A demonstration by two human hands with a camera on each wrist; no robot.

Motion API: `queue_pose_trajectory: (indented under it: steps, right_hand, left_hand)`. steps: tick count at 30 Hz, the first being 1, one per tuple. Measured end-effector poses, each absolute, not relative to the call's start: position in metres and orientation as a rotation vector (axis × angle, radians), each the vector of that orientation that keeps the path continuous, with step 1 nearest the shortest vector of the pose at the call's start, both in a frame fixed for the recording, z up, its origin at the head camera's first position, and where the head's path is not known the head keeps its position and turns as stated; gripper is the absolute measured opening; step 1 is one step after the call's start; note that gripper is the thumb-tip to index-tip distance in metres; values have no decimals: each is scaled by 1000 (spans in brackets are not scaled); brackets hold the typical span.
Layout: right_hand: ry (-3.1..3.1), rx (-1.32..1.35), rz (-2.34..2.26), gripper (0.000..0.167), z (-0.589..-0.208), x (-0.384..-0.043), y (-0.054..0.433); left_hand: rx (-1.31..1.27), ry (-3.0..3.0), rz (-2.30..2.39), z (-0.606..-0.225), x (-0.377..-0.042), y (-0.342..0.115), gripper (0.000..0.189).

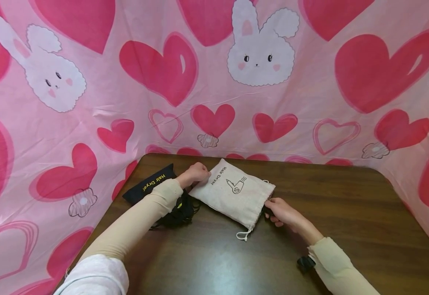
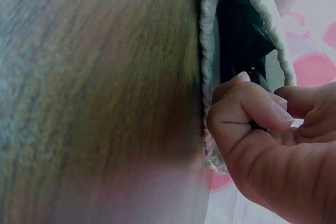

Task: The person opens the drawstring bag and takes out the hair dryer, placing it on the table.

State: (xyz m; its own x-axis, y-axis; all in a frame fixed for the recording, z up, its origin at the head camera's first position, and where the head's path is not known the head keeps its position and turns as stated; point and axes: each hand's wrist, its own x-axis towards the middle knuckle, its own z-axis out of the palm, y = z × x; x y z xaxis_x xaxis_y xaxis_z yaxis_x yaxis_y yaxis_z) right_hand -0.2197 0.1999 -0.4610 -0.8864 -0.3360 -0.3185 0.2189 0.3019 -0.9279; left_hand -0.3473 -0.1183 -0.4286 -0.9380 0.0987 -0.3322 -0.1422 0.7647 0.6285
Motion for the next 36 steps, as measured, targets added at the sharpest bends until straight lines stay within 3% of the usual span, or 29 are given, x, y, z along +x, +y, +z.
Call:
queue_pose_trajectory:
  steps: [13,36]
  right_hand:
    - [2105,-59,-1679,19,-463,-220,197]
    - [2080,-60,-1761,30,-465,-214,199]
  left_hand:
    - [-25,2617,983,-432,-349,-119,48]
    - [-54,2593,1027,-429,-344,-121,48]
